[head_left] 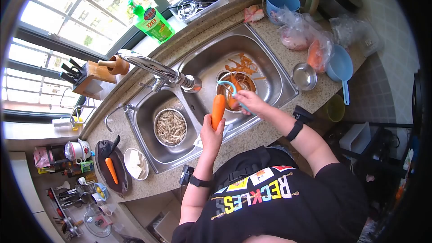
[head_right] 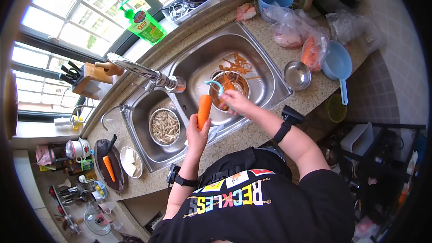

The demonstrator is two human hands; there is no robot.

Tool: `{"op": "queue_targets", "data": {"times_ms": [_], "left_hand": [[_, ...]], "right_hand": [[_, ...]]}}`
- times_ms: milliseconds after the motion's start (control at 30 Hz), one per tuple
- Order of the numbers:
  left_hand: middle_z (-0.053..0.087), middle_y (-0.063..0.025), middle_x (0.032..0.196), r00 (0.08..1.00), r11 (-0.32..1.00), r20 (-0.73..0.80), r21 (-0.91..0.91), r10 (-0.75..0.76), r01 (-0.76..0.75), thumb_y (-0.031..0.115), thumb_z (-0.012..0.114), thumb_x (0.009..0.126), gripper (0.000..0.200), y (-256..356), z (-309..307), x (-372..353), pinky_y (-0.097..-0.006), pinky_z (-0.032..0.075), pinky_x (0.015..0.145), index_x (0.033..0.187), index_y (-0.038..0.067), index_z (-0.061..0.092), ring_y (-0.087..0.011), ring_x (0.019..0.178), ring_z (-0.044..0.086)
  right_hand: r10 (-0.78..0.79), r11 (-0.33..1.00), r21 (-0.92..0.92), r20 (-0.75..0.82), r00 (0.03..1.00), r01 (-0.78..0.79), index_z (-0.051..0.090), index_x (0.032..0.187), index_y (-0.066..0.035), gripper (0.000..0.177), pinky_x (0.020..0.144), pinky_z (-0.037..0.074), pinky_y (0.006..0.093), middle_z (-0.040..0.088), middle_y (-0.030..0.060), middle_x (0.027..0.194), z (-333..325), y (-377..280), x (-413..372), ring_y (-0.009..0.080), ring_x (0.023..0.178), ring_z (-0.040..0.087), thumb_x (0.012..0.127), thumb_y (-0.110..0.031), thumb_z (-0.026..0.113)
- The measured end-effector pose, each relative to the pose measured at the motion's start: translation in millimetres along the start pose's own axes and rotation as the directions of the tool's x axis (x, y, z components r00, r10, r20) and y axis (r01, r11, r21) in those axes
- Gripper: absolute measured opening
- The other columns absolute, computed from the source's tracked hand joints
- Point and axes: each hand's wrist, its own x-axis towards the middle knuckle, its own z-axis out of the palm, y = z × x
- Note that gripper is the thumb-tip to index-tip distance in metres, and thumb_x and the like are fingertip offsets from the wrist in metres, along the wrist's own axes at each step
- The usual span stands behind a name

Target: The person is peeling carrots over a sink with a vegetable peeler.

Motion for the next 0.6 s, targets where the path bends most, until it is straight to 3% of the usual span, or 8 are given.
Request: {"op": "queue_targets", "data": {"times_ms": [33,167,233,300,367,433,500,600], "left_hand": [[0.057,-0.0102,0.074,1.0,1.0,0.02,0.025,0.004,-0.004,0.02,0.069,0.08,0.031,-4,2,0,-0.0312,0.044,0.06,0.095,0.001,0.05,-0.018,0.063,0.056],[0.056,-0.0065,0.072,0.999,0.999,0.046,-0.053,-0.006,0.008,0.02,0.071,0.078,0.033,-10,10,0,-0.0275,0.043,0.054,0.094,0.003,0.048,-0.0141,0.058,0.054],[0.055,-0.0034,0.072,0.91,0.822,0.376,-0.454,-0.173,0.344,0.019,0.068,0.082,0.029,6,2,1,-0.0236,0.041,0.048,0.097,0.005,0.047,-0.0103,0.054,0.051],[0.053,-0.0009,0.07,0.838,0.692,0.511,-0.536,-0.189,0.483,0.022,0.061,0.088,0.022,13,-7,2,-0.0211,0.038,0.047,0.098,0.006,0.048,-0.0077,0.052,0.047],[0.049,0.0001,0.067,0.835,0.673,0.514,-0.548,-0.197,0.497,0.023,0.054,0.093,0.02,6,-6,5,-0.0211,0.037,0.046,0.099,0.006,0.047,-0.008,0.05,0.045],[0.047,0.001,0.066,0.858,0.696,0.466,-0.543,-0.215,0.47,0.026,0.052,0.094,0.022,-1,-2,6,-0.0211,0.037,0.045,0.099,0.006,0.047,-0.0079,0.049,0.043],[0.047,0.0012,0.066,0.858,0.685,0.45,-0.545,-0.247,0.483,0.025,0.053,0.093,0.021,3,-5,7,-0.0211,0.035,0.042,0.099,0.006,0.048,-0.0074,0.048,0.042],[0.046,0.0016,0.064,0.848,0.672,0.479,-0.554,-0.226,0.492,0.024,0.054,0.093,0.021,2,-4,2,-0.021,0.033,0.039,0.101,0.005,0.048,-0.0065,0.045,0.04]], "right_hand": [[0.0,1.0,0.0,-0.001,1.0,0.0,0.056,0.1,-0.008,0.028,0.043,0.037,0.0174,0.062,0.0032,0.076,9,-3,2,0.0033,0.051,0.048,0.091,-0.035,0.055],[-0.125,0.969,0.226,0.102,0.987,0.099,0.054,0.103,-0.007,0.027,0.042,0.037,0.0183,0.056,-0.0014,0.076,23,-2,8,0.0039,0.05,0.047,0.087,-0.027,0.063],[-0.153,0.964,0.241,0.155,0.976,0.113,0.054,0.103,-0.007,0.025,0.043,0.036,0.0173,0.056,-0.002,0.075,21,-6,7,0.0025,0.05,0.046,0.088,-0.025,0.063],[-0.142,0.982,0.145,0.136,0.981,0.122,0.055,0.102,-0.006,0.024,0.045,0.041,0.0231,0.058,0.0026,0.074,17,-1,7,0.0087,0.053,0.053,0.089,-0.025,0.059],[-0.647,0.681,-0.495,-0.058,0.761,0.541,0.055,0.101,-0.007,0.02,0.052,0.047,0.0317,0.06,0.0102,0.074,16,10,7,0.0197,0.06,0.061,0.091,-0.024,0.054],[-0.566,0.661,-0.631,-0.063,0.822,0.406,0.056,0.1,-0.008,0.021,0.062,0.05,0.0399,0.061,0.0152,0.08,21,-8,-26,0.0295,0.071,0.063,0.091,-0.026,0.051],[-0.609,0.269,-0.849,0.217,0.763,0.455,0.056,0.1,-0.01,0.021,0.063,0.05,0.0427,0.063,0.0139,0.081,24,-11,-44,0.0315,0.072,0.063,0.09,-0.027,0.052],[-0.464,0.272,-0.941,0.058,0.884,0.204,0.057,0.097,-0.009,0.023,0.065,0.05,0.0444,0.064,0.0145,0.08,-7,6,-14,0.0323,0.074,0.064,0.089,-0.03,0.053]]}}
